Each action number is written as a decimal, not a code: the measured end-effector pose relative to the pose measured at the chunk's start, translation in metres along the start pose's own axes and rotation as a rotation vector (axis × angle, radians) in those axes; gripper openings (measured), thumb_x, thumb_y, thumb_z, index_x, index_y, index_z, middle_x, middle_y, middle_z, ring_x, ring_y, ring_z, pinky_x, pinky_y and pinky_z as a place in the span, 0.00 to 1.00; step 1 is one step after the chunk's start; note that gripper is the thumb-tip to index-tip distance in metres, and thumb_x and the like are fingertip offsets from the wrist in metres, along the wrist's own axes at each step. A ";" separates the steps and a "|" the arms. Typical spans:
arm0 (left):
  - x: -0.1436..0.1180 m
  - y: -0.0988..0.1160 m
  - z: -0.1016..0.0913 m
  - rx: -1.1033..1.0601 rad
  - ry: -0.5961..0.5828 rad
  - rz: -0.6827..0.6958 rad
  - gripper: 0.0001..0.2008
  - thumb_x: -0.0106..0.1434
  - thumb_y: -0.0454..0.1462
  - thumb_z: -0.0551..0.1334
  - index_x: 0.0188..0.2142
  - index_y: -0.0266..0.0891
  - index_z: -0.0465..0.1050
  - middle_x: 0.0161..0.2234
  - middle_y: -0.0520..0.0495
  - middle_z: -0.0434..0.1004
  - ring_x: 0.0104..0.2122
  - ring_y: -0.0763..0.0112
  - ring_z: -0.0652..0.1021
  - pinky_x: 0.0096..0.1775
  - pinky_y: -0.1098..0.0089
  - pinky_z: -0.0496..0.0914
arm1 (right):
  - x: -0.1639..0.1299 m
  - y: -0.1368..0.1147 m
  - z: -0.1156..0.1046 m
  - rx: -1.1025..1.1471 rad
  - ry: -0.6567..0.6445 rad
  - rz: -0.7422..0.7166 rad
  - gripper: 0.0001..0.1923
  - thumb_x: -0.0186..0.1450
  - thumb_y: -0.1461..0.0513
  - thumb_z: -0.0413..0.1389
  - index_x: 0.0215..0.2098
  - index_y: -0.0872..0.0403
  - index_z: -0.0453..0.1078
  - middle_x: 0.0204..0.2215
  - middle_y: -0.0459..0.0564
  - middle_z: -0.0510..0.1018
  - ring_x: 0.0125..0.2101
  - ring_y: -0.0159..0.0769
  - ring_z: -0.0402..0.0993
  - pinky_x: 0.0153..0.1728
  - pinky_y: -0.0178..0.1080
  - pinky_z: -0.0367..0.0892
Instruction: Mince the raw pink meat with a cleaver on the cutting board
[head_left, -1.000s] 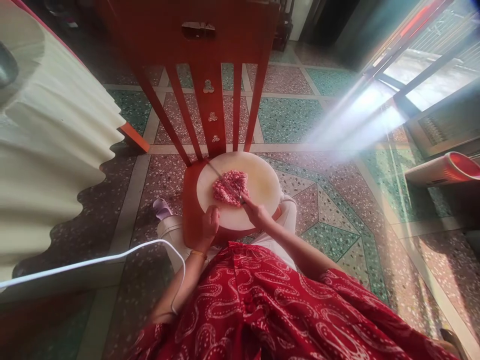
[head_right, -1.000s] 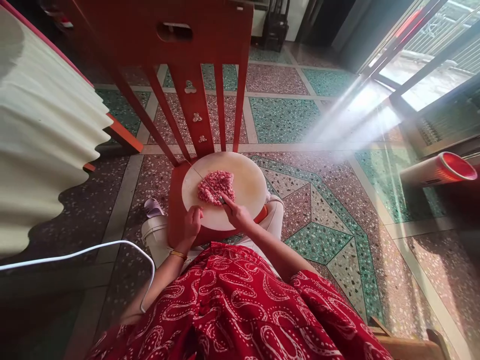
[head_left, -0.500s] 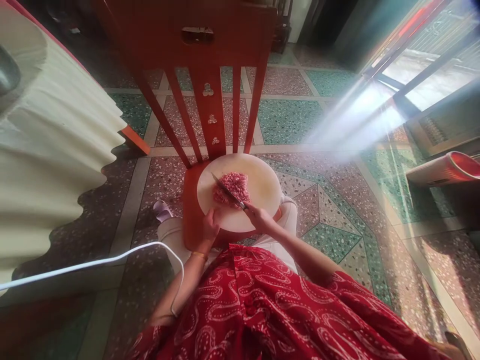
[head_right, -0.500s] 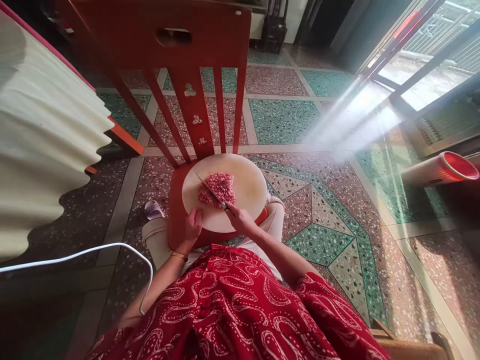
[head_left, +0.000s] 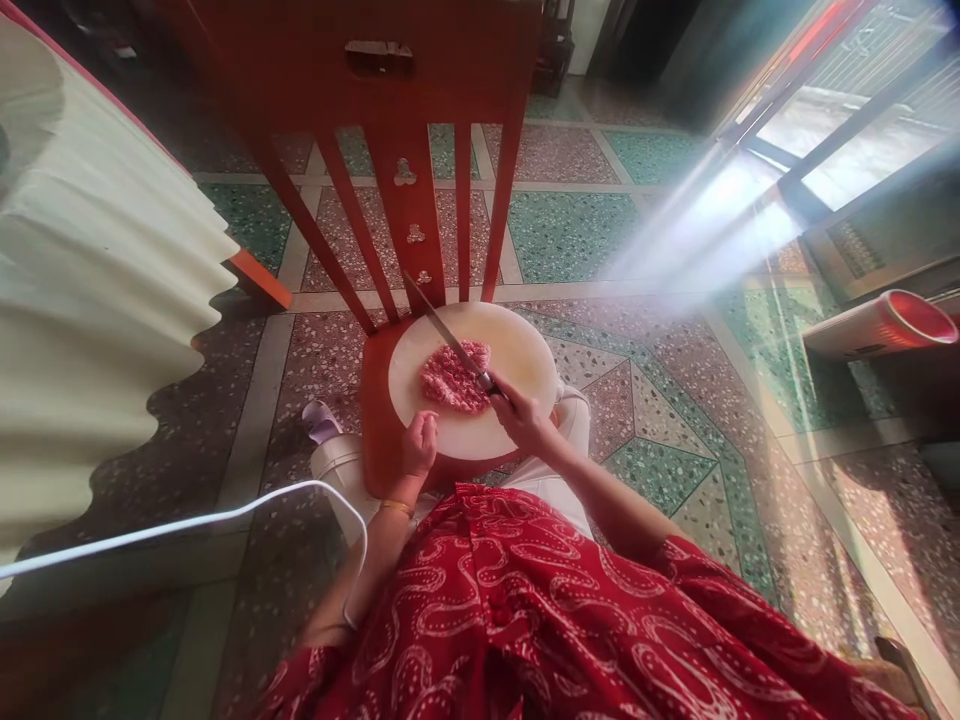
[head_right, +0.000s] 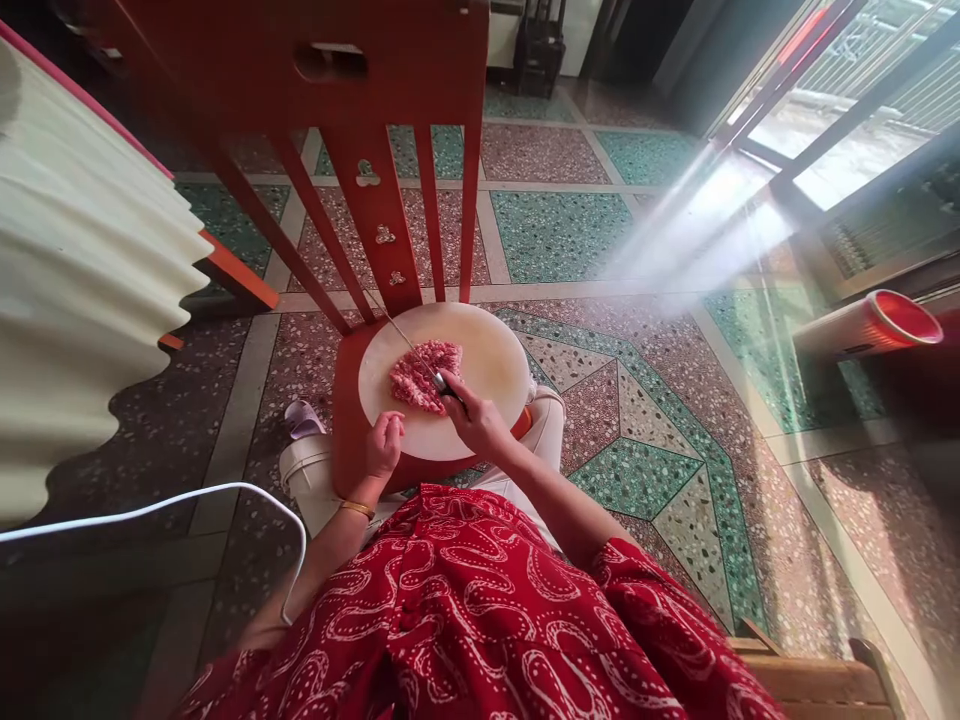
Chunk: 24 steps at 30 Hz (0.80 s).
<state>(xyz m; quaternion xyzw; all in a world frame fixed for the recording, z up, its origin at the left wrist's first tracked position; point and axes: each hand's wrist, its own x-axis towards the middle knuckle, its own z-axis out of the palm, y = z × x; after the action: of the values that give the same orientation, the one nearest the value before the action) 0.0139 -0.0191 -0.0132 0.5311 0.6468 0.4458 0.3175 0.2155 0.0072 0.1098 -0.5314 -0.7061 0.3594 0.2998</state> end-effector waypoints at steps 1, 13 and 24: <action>0.000 -0.001 0.000 0.003 0.004 -0.001 0.13 0.65 0.42 0.48 0.36 0.39 0.68 0.22 0.53 0.66 0.23 0.74 0.69 0.28 0.74 0.63 | 0.000 0.000 -0.001 0.007 0.043 -0.051 0.26 0.67 0.55 0.45 0.61 0.55 0.58 0.43 0.51 0.77 0.36 0.34 0.75 0.39 0.34 0.68; 0.001 -0.005 0.001 0.037 0.006 0.024 0.13 0.65 0.42 0.48 0.35 0.39 0.68 0.23 0.52 0.67 0.23 0.75 0.69 0.29 0.74 0.64 | -0.001 0.008 -0.006 -0.027 0.079 -0.042 0.25 0.66 0.56 0.46 0.60 0.53 0.60 0.40 0.51 0.78 0.37 0.35 0.75 0.40 0.35 0.67; 0.003 -0.006 0.003 0.046 0.017 0.017 0.14 0.65 0.42 0.48 0.34 0.38 0.68 0.22 0.52 0.67 0.22 0.75 0.69 0.27 0.74 0.63 | 0.017 0.018 -0.025 0.070 0.070 0.019 0.27 0.66 0.55 0.46 0.60 0.57 0.58 0.36 0.49 0.77 0.32 0.32 0.72 0.37 0.34 0.68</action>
<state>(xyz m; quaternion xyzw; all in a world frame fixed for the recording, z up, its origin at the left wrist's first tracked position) 0.0138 -0.0158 -0.0197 0.5399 0.6551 0.4378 0.2960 0.2408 0.0316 0.1091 -0.5396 -0.6771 0.3681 0.3391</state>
